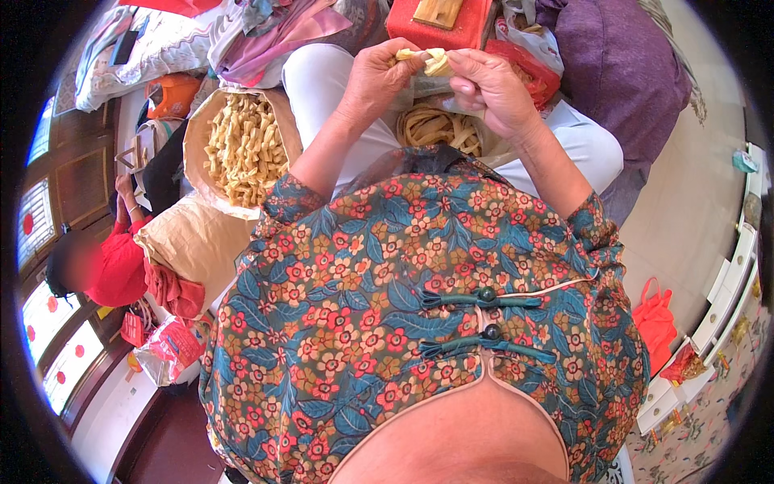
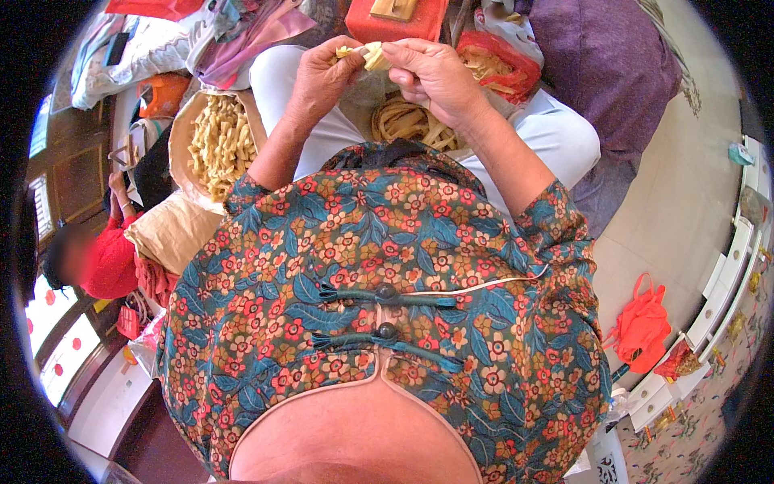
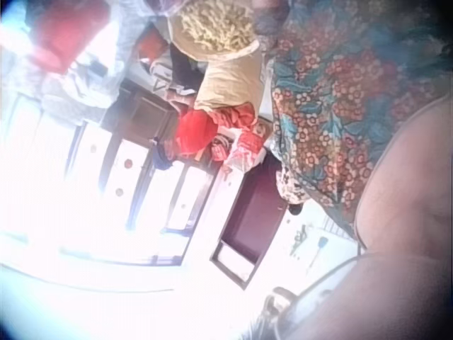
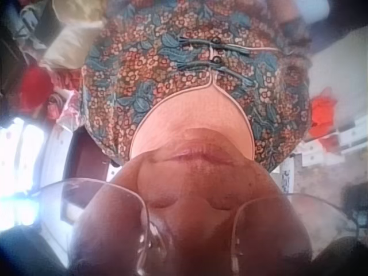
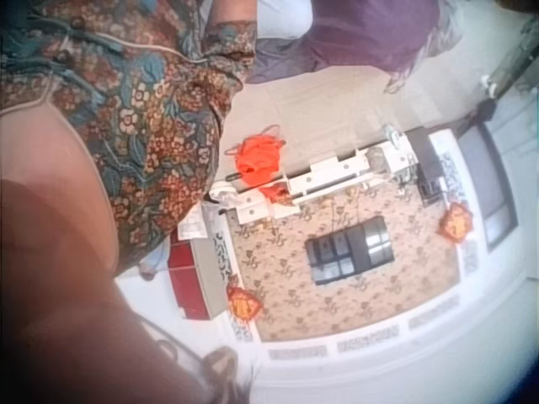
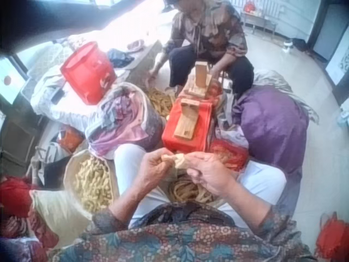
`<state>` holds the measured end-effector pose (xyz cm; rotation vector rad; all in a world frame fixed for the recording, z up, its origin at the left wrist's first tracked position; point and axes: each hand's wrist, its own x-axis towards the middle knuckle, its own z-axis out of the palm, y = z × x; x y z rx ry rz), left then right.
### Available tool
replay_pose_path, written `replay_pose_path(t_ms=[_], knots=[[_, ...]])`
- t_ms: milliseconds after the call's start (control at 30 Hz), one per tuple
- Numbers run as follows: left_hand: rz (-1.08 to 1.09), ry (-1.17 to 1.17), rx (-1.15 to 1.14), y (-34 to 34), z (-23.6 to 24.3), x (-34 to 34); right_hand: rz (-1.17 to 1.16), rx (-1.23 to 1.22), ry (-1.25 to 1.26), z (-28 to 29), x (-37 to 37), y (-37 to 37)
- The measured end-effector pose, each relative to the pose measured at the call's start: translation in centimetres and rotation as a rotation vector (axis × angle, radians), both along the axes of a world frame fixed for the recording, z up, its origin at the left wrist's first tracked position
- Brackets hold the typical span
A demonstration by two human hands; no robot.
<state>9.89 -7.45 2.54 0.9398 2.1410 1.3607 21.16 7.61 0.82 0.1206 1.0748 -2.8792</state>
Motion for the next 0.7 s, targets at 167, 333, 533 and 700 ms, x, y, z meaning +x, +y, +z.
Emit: replay_pose_path(t_ms=[167, 333, 533, 700], knots=[[-0.016, 0.003, 0.075, 0.7, -0.1, 0.4, 0.141, -0.448, 0.065, -1.1, 0.0, -1.1], [0.06, -0.432, 0.106, 1.0, 1.2, 1.3, -0.163, 0.074, -0.074, -0.4, -0.4, -1.0], [-0.058, -0.278, -0.007, 1.1, 0.8, 1.6, -0.234, 0.094, -0.168, -0.8, -0.5, -0.2], [-0.015, -0.501, 0.154, 1.0, 3.6, 2.1, -0.337, 0.102, -0.1, -2.1, -0.8, 2.2]])
